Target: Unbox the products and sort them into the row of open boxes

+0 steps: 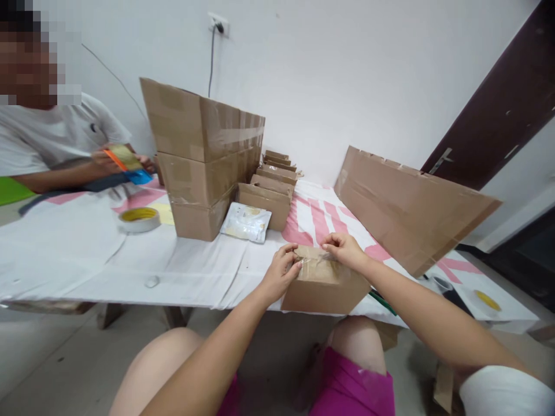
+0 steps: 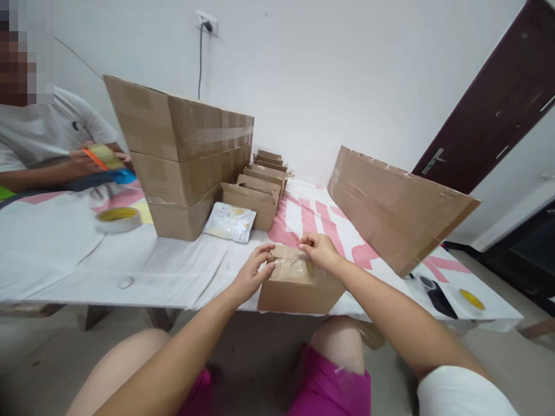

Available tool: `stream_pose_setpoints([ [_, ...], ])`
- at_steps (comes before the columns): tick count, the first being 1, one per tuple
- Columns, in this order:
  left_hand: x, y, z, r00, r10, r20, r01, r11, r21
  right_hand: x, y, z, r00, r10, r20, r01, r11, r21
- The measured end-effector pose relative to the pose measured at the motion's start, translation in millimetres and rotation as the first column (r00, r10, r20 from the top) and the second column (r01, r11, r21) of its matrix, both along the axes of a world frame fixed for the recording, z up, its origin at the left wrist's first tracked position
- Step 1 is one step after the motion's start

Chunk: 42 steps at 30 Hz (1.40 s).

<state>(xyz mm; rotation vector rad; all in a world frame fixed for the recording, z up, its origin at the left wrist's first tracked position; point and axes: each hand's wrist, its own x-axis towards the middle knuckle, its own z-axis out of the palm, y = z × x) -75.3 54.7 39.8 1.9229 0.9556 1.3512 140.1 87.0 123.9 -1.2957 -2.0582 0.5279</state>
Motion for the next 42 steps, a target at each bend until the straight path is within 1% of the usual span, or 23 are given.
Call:
stream_pose_setpoints([
  [5,1.4,-1.0,-0.2,1.000,-0.010,-0.010,0.010,1.000,0.005,-13.6,2.5,2.5,0.999,0.039,-0.029,-0.038,0.999,0.033],
  [8,1.0,-1.8,-0.4,1.000,0.008,-0.028,-0.008,1.000,0.017,-19.6,6.9,5.2,0.997,0.075,-0.035,-0.073,0.996,0.046],
  [13,1.2,-2.4,-1.1,0.999,0.023,-0.028,-0.022,1.000,0.019,-17.1,13.5,1.8,0.996,0.079,-0.035,-0.079,0.997,-0.003],
  [19,1.5,-3.4,0.8,1.000,0.007,-0.027,-0.007,1.000,0.021,-9.3,18.6,-1.5,0.999,0.022,-0.024,-0.023,1.000,-0.013],
  [23,2.0,-6.1,0.2,1.000,-0.002,-0.027,0.003,1.000,0.030,4.7,24.3,3.8,0.997,-0.073,-0.036,0.075,0.996,0.042],
  [25,2.5,-6.9,-1.3,1.000,-0.002,-0.019,0.003,1.000,0.029,13.0,22.9,8.4,0.992,-0.118,-0.050,0.121,0.990,0.076],
  [27,3.1,-7.1,-2.6,1.000,0.005,-0.009,-0.004,1.000,0.028,19.2,16.2,13.1,0.989,-0.135,-0.055,0.140,0.984,0.108],
  [30,3.8,-7.6,-2.1,1.000,0.023,0.004,-0.023,0.999,0.039,22.6,-2.8,17.4,0.992,-0.119,-0.042,0.124,0.981,0.148],
  [34,4.1,-9.0,2.4,0.999,0.054,-0.004,-0.053,0.995,0.088,22.6,-31.9,16.5,0.995,-0.095,-0.019,0.097,0.971,0.217],
  [38,4.6,-10.3,6.3,0.997,0.077,-0.023,-0.074,0.990,0.121,26.4,-56.5,12.1,0.998,-0.046,0.052,0.024,0.931,0.363],
  [42,4.6,-16.3,12.4,0.993,0.112,-0.026,-0.105,0.977,0.183,29.7,-76.7,9.4,0.991,0.012,0.136,-0.073,0.887,0.457],
])
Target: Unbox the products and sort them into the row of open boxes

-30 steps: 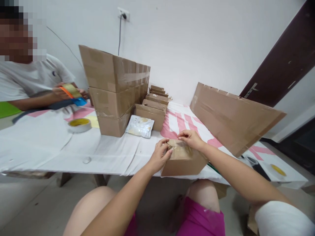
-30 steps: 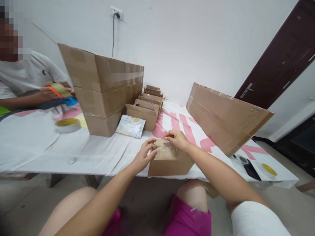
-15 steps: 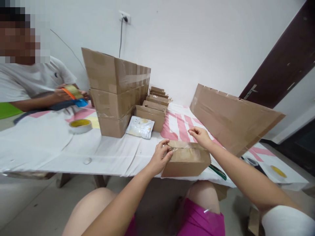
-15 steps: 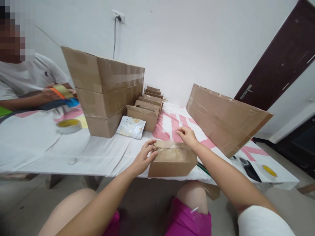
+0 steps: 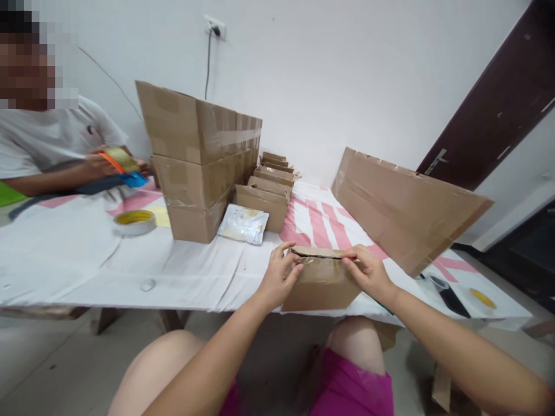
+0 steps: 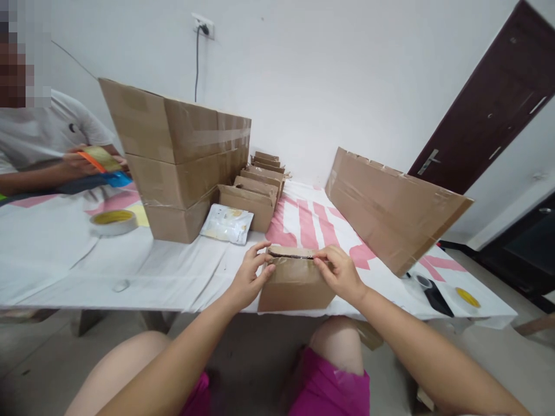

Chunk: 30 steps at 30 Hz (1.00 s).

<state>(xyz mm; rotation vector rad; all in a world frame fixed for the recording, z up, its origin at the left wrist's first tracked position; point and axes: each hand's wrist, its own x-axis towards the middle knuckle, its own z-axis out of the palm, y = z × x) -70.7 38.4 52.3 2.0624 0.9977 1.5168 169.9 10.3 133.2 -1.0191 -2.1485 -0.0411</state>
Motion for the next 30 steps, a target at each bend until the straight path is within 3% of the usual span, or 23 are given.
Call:
stream_pose_setpoints([
  [6,0.5,-18.2,13.3,1.000,0.016,-0.020,-0.014,0.994,0.111,-6.2,-15.2,-1.9,0.993,0.086,0.078,-0.094,0.990,0.106],
  [12,2.0,-23.2,15.9,0.999,-0.004,-0.036,0.009,0.988,0.157,-13.3,-19.2,-2.3,0.989,0.083,0.123,-0.103,0.981,0.164],
  [19,3.2,-23.6,15.6,0.999,-0.030,-0.016,0.032,0.988,0.151,-24.6,-21.3,4.1,0.991,0.105,0.087,-0.117,0.982,0.146],
  [23,4.8,-24.1,15.2,1.000,-0.031,-0.004,0.031,0.988,0.154,-31.5,-16.7,7.1,0.985,0.095,0.145,-0.120,0.978,0.174],
  [30,5.2,-22.9,15.3,1.000,-0.015,0.004,0.014,0.989,0.149,-35.9,-11.7,6.6,0.966,0.144,0.214,-0.168,0.981,0.096],
])
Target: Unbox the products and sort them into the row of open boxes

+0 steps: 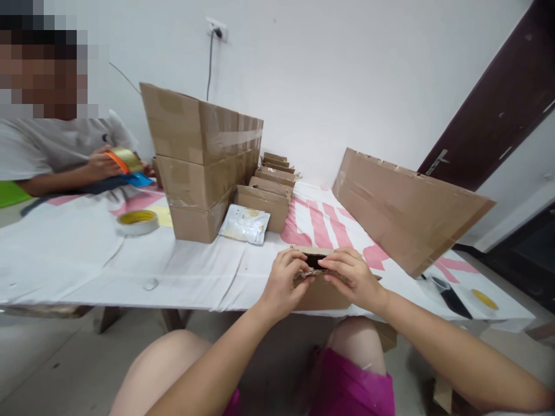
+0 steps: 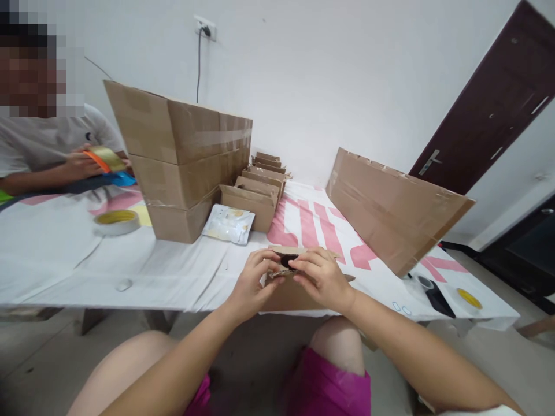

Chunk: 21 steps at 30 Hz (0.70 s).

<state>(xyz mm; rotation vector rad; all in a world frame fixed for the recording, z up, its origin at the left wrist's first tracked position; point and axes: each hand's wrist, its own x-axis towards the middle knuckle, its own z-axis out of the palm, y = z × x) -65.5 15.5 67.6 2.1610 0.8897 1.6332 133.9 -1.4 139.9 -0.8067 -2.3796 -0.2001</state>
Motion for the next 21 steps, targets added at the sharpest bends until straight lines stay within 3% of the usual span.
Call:
stream_pose_setpoints([
  [3,-1.2,-0.3,1.3,1.000,0.003,-0.005,-0.003,1.000,0.002,3.6,0.9,3.4,0.999,-0.008,-0.033,0.006,0.999,-0.052],
  [6,-2.8,-1.7,3.1,1.000,-0.014,-0.024,0.014,1.000,0.006,10.4,4.7,8.9,0.992,-0.072,-0.103,0.046,0.970,-0.239],
  [8,-3.8,-3.3,4.3,0.998,-0.044,-0.046,0.044,0.999,0.014,14.8,7.1,12.5,0.983,-0.137,-0.124,0.065,0.885,-0.461],
  [10,-4.4,-5.1,5.3,0.993,-0.088,-0.078,0.090,0.996,0.021,17.6,7.0,15.9,0.976,-0.170,-0.133,0.040,0.748,-0.662],
  [12,-4.8,-6.9,6.4,0.981,-0.147,-0.125,0.152,0.988,0.029,18.5,3.9,19.3,0.975,-0.174,-0.141,0.001,0.632,-0.775],
  [13,-4.9,-7.5,7.0,0.972,-0.179,-0.150,0.185,0.982,0.031,18.4,1.7,20.8,0.976,-0.168,-0.141,-0.012,0.601,-0.799],
  [16,-5.3,-8.5,8.4,0.945,-0.253,-0.207,0.264,0.964,0.023,17.0,-4.1,22.8,0.979,-0.144,-0.141,-0.026,0.604,-0.797],
  [21,-5.9,-7.1,7.6,0.928,-0.299,-0.222,0.303,0.953,-0.014,13.3,0.2,12.6,0.977,-0.154,-0.146,0.009,0.716,-0.698],
])
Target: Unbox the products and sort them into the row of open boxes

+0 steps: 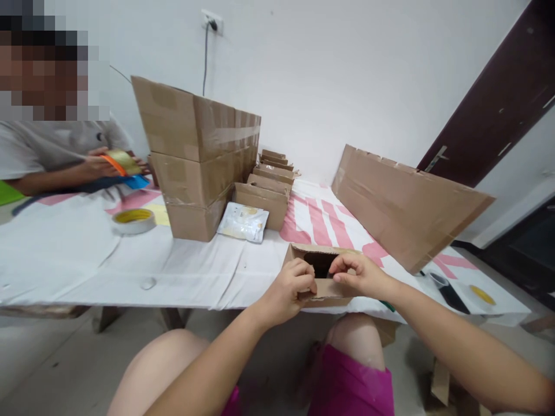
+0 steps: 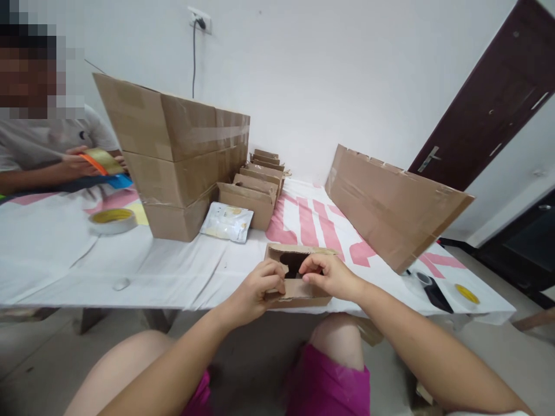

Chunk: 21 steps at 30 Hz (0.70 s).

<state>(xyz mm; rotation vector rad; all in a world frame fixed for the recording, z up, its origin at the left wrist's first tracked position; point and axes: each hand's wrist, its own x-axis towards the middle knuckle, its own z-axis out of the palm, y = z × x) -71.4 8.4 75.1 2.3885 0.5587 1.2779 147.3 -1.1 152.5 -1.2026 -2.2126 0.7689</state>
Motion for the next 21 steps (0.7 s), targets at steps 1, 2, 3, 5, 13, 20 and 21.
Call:
stream_pose_setpoints([
  [1,-0.1,0.5,-0.6,1.000,-0.006,0.001,0.006,1.000,-0.001,-1.0,2.1,-3.3,1.000,-0.010,0.005,0.010,1.000,0.009],
  [2,-0.2,1.0,-1.2,1.000,-0.010,0.002,0.010,1.000,0.001,-2.1,4.1,-6.6,1.000,-0.017,0.010,0.017,1.000,0.010],
  [3,-0.2,1.5,-1.8,1.000,-0.012,0.002,0.012,1.000,0.005,-3.2,5.9,-9.8,1.000,-0.021,0.014,0.021,1.000,0.004],
  [5,-0.4,2.3,-2.6,1.000,-0.014,-0.006,0.014,1.000,0.016,-5.1,8.5,-15.4,1.000,-0.023,0.021,0.023,1.000,-0.018],
  [13,-1.1,1.1,-1.4,1.000,-0.010,-0.013,0.011,1.000,0.025,-4.9,13.0,-25.7,0.999,-0.035,0.038,0.039,0.993,-0.108],
  [20,-1.0,-0.2,1.9,0.993,-0.093,-0.066,0.094,0.995,0.022,0.1,18.7,-31.2,0.994,-0.085,0.068,0.088,0.995,-0.051],
  [21,-1.1,-0.3,2.3,0.993,-0.093,-0.075,0.095,0.995,0.015,1.7,20.2,-32.8,0.993,-0.089,0.074,0.093,0.994,-0.061],
])
